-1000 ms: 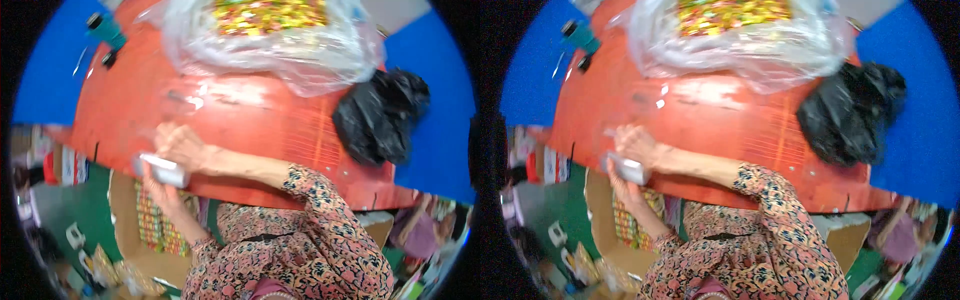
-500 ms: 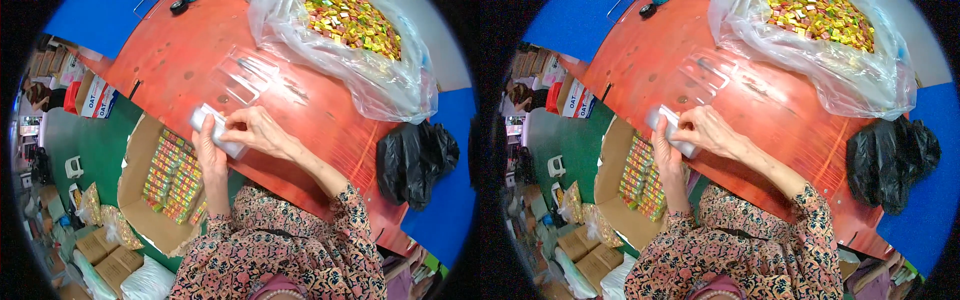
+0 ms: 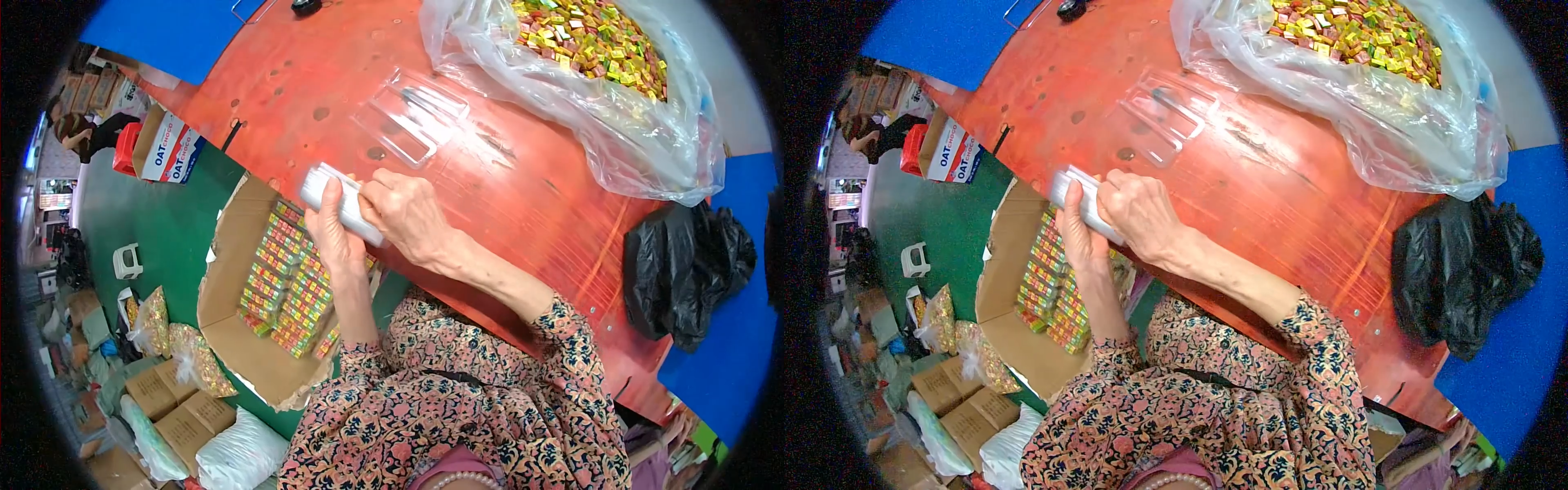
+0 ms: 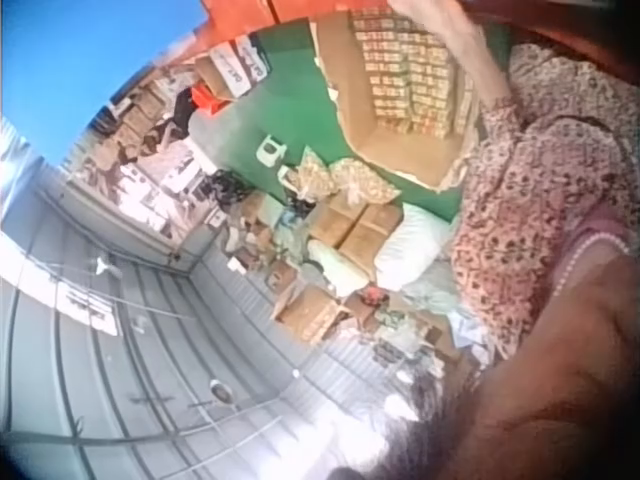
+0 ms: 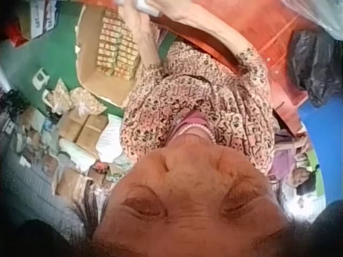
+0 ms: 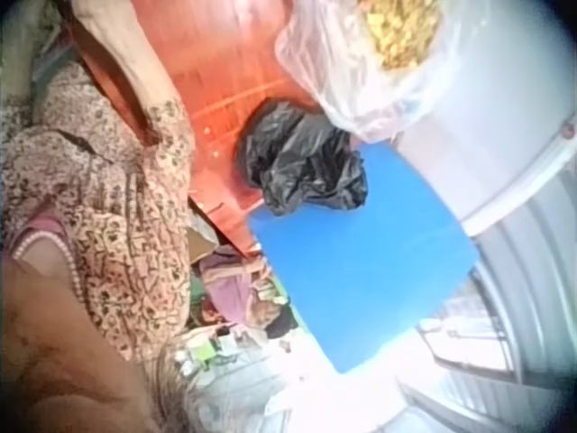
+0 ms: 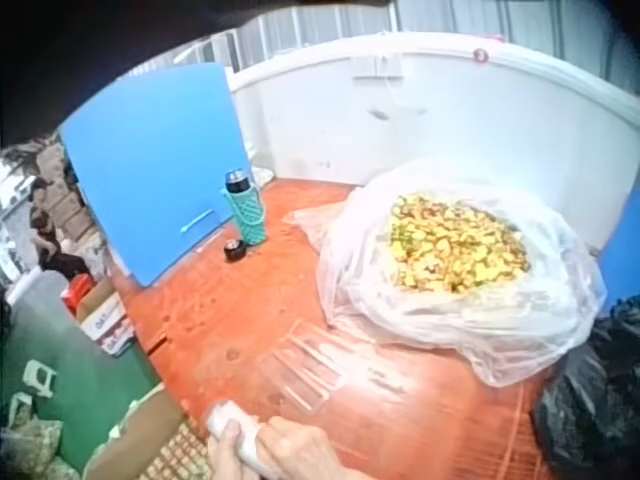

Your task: Sorting small packaged snacks on a table and packing them into boxes and plastic containers.

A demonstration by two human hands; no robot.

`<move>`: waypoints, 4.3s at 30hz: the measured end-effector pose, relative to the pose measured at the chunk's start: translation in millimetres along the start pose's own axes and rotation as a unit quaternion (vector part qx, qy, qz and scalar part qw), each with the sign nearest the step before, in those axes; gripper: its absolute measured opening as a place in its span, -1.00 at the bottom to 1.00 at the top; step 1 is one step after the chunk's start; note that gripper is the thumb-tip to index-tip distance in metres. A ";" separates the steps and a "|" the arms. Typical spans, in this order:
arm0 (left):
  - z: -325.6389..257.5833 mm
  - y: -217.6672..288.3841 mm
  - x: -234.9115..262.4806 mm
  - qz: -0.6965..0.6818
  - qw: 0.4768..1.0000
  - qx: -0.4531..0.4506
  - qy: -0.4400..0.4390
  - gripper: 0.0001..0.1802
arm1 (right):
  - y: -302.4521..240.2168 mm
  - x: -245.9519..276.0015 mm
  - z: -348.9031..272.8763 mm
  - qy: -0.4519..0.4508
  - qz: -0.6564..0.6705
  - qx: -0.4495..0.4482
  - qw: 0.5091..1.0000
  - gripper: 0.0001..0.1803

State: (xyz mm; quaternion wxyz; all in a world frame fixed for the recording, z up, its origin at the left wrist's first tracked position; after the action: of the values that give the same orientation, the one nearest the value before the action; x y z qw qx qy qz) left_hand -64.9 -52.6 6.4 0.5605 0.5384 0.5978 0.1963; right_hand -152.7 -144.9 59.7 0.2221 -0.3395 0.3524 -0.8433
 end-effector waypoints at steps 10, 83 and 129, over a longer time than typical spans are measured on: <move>-2.0 3.0 12.1 -0.020 0.998 0.045 0.030 -0.59 | 10.6 -3.8 16.8 0.018 -0.139 0.056 0.988 -0.90; -36.8 15.6 -25.8 -0.019 0.987 0.079 -0.139 -0.51 | 10.1 31.2 -16.5 -0.144 0.425 -0.355 0.820 -0.88; -22.8 19.0 38.3 -0.090 0.993 0.006 0.073 -0.52 | -27.0 17.4 8.3 0.099 0.008 0.018 0.995 -0.87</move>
State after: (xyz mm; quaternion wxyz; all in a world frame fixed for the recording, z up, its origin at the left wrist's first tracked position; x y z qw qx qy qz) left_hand -69.0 -4.5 11.4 0.5274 0.4696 0.6846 0.1805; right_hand -162.0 -141.6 91.4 0.1990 -0.2473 0.3600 -0.8773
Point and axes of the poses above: each hand's wrist, its own z-axis towards the middle knuckle, its own x-axis out of the back of the hand, y = z × x, the point moved 3 cm from there along z, towards the middle knuckle, and after that the axes turned 7 degrees about z, right-handed, at the moved point
